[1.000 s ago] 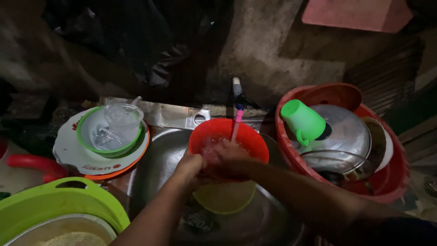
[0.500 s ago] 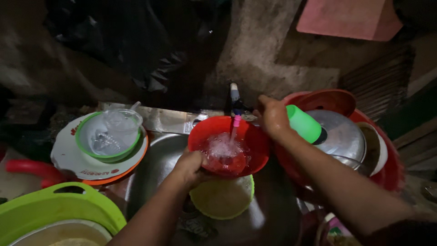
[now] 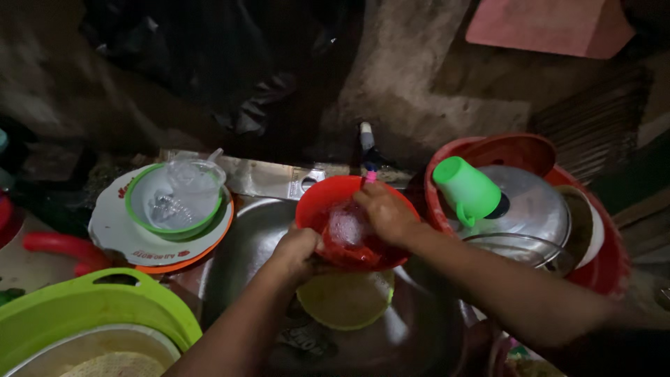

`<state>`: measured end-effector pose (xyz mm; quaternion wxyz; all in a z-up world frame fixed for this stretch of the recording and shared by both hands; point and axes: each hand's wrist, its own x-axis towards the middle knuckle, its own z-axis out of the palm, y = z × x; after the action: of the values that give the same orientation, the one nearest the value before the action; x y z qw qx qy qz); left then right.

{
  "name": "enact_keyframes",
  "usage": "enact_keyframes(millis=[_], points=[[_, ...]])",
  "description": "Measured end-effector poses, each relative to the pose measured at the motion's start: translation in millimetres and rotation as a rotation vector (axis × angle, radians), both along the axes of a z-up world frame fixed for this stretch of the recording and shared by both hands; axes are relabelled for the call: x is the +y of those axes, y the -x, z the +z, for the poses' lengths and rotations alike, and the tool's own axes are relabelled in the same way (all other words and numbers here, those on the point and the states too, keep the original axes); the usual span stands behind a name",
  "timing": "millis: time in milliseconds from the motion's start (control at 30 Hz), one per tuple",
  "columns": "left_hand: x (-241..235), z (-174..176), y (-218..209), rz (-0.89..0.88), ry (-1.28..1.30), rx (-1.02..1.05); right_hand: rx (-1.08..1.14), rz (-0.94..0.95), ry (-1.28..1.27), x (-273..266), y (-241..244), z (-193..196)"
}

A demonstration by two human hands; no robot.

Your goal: The person washes a white bowl with a cloth, then scrubs a red bowl with a sponge and rinses it under running water. They place the red bowl aside and begin scrubbing a metal colander.

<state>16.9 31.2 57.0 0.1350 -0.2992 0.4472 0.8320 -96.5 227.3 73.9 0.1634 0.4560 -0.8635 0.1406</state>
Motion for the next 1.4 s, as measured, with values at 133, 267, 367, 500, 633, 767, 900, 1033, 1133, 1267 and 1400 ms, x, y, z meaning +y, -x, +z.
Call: enact_keyframes(millis=[133, 267, 367, 500, 633, 767, 900, 1033, 1133, 1267, 1400], points=[[-6.5, -20.2, -0.4, 0.008, 0.056, 0.044, -0.547, -0.379, -0.552, -31.0, -30.1, -9.7], [-10.0, -47.2, -7.0, -0.024, -0.166, 0.107, -1.032, 0.027, -0.319, -48.8, -62.7, -3.0], [-12.5, -65.3, -8.4, 0.024, 0.002, -0.025, -0.629, 0.107, -0.203, -51.6, -58.0, 3.8], [-32.8, -76.4, 5.3, -0.007, 0.046, -0.035, -0.311, -0.094, -0.657, -46.9, -30.2, 15.9], [-60.6, -52.4, 1.9, 0.052, -0.059, -0.086, -1.050, 0.138, -0.702, -31.8, -39.2, 38.0], [-88.6, 28.7, -14.7, -0.104, 0.035, -0.245, -0.893, 0.230, -0.175, -25.8, -75.1, 67.5], [-99.8, 90.4, -18.9, -0.167, 0.340, -0.218, -1.188, -0.317, 0.396, -46.4, -85.5, 61.2], [-85.2, 77.5, 0.7, -0.139, 0.826, 0.030, -1.795, -0.474, 0.999, -52.7, -57.8, 16.5], [-56.5, 38.9, 16.9, -0.298, 1.313, 0.125, -2.159, -0.424, 1.421, -43.0, -37.6, -29.2], [-5.3, -16.6, 27.6, -0.170, 1.323, 0.315, -2.183, -0.426, 1.797, -8.2, -35.0, -77.4], [21.5, -64.3, 44.5, -0.054, 1.161, 0.389, -2.112, -0.459, 2.029, 28.1, -50.0, -100.6]])
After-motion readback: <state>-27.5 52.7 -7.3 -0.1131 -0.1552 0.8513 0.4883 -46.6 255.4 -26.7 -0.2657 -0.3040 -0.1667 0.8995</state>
